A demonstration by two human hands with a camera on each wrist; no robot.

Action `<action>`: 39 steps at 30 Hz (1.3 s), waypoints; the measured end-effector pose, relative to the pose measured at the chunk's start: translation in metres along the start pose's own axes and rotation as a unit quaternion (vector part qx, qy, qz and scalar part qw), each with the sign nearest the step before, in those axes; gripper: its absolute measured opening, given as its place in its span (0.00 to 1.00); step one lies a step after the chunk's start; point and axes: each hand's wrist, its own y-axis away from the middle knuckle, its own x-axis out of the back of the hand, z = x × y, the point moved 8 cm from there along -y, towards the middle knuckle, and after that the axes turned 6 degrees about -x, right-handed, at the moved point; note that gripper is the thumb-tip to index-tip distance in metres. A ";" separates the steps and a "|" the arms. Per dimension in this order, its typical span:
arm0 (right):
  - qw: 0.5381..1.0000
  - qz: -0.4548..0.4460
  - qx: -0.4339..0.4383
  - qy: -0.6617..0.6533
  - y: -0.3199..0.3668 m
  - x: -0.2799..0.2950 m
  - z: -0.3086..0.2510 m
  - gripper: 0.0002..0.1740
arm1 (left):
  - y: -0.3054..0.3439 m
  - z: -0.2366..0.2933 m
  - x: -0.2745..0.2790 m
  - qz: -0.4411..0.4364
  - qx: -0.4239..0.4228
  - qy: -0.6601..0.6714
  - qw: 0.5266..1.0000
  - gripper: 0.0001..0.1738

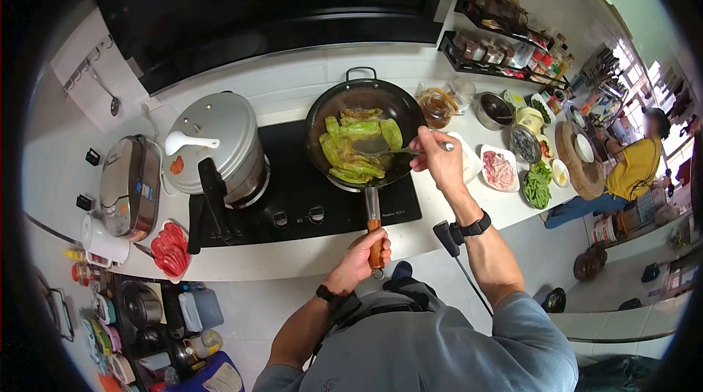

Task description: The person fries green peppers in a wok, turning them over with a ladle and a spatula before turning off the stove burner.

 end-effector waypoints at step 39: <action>0.949 -0.067 0.230 0.206 0.025 -0.030 0.017 0.09 | -0.001 -0.003 0.003 0.004 0.011 0.015 1.000 0.11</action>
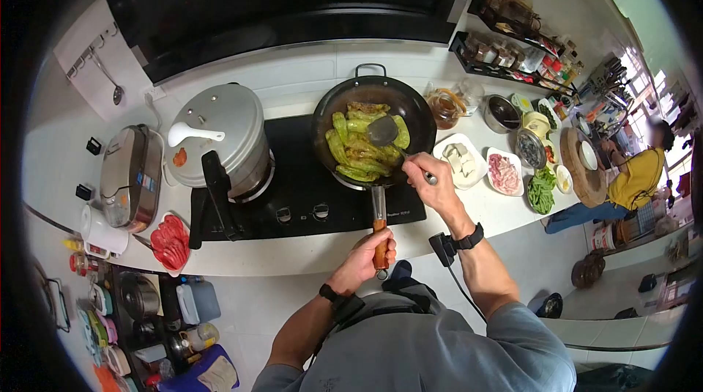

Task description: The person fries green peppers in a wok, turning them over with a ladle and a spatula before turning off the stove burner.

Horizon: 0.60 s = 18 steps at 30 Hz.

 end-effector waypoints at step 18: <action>0.999 0.000 0.035 -0.037 0.007 0.002 -0.011 0.07 | -0.001 0.001 -0.001 -0.010 0.005 0.002 1.000 0.11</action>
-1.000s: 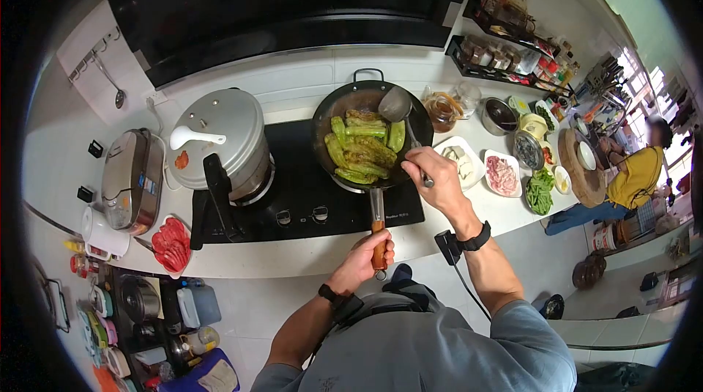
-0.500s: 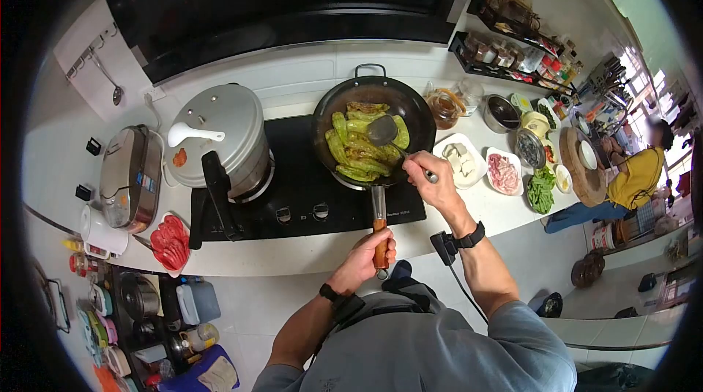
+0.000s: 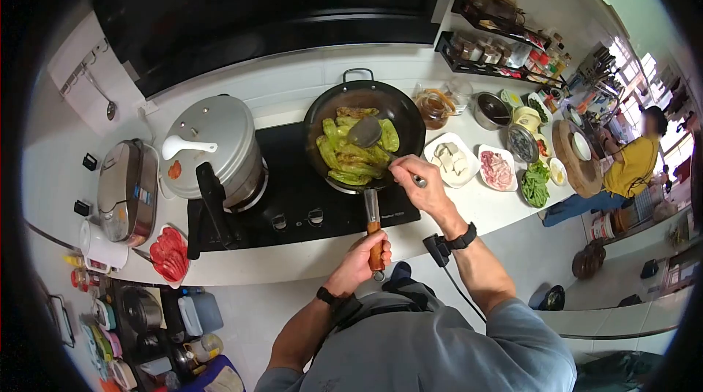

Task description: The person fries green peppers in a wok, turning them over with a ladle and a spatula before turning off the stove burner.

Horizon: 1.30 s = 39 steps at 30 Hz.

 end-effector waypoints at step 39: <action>0.960 -0.157 0.173 0.153 0.017 0.012 -0.065 0.06 | 0.000 0.000 0.000 0.009 -0.011 -0.013 1.000 0.12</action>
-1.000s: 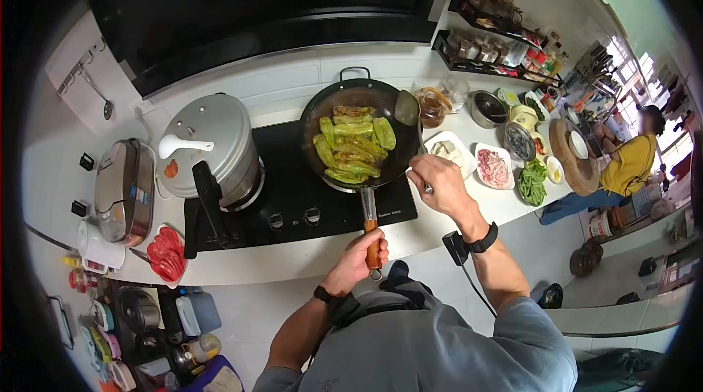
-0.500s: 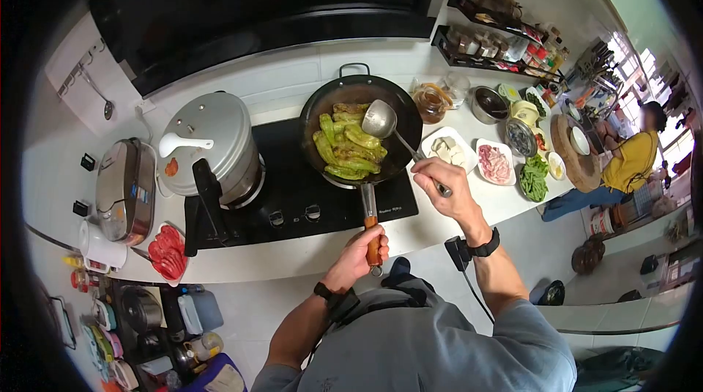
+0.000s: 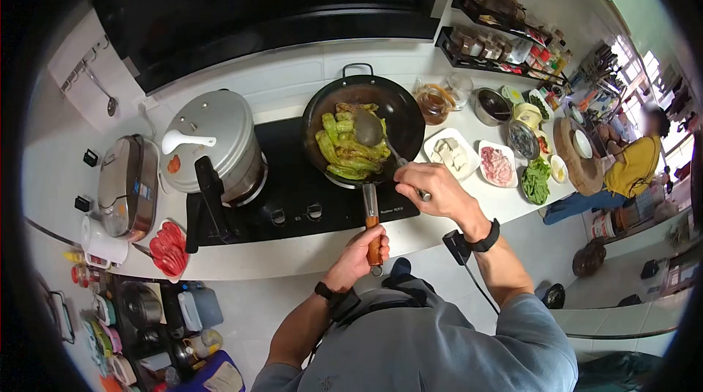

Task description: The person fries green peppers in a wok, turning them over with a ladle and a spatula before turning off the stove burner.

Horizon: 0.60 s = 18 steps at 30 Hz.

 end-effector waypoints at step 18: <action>0.996 0.057 0.003 0.065 -0.006 0.013 -0.015 0.07 | 0.002 0.002 -0.002 0.008 -0.014 -0.008 1.000 0.12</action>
